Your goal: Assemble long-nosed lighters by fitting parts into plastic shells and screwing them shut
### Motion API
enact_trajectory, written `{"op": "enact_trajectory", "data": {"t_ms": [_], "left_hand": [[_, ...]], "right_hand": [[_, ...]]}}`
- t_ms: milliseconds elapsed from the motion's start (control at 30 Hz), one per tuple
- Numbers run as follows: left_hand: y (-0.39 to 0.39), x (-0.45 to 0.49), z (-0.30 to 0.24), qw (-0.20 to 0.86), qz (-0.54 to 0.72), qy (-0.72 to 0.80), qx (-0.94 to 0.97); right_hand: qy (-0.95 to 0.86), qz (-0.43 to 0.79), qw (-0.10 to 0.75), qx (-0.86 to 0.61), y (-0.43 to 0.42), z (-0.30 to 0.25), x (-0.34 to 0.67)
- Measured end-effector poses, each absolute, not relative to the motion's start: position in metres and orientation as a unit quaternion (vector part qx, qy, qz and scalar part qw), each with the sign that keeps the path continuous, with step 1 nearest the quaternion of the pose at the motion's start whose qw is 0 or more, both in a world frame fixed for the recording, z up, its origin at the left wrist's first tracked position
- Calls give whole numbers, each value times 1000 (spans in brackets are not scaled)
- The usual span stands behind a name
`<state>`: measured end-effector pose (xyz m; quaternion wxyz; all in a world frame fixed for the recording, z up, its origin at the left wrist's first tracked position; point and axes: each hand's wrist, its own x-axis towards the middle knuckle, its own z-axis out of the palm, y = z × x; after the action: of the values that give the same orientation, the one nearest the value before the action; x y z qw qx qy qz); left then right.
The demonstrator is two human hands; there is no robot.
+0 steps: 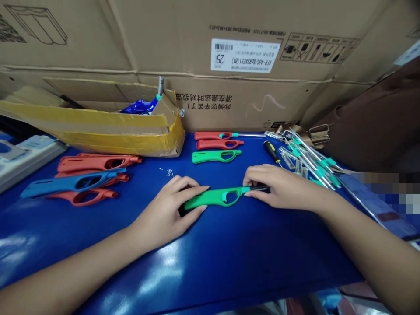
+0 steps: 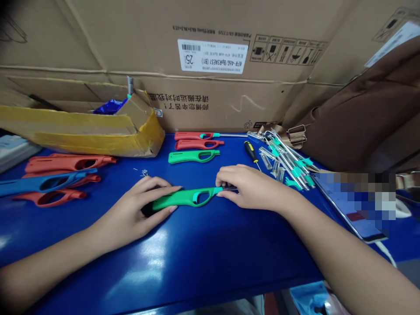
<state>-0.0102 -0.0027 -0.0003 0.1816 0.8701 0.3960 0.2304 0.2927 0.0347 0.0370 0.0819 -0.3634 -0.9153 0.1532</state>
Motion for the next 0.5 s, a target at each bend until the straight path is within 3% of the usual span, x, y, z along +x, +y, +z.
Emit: {"op": "enact_trajectory", "data": {"t_ms": [167, 267, 500], "left_hand": [[-7, -13, 7, 122, 203, 435, 869], [-12, -14, 12, 101, 181, 452, 867], [-22, -11, 10, 161, 190, 432, 867]], "right_hand": [[-787, -8, 267, -555, 58, 36, 314], [-752, -98, 200, -621, 74, 26, 333], [-764, -81, 154, -621, 86, 1, 334]]}}
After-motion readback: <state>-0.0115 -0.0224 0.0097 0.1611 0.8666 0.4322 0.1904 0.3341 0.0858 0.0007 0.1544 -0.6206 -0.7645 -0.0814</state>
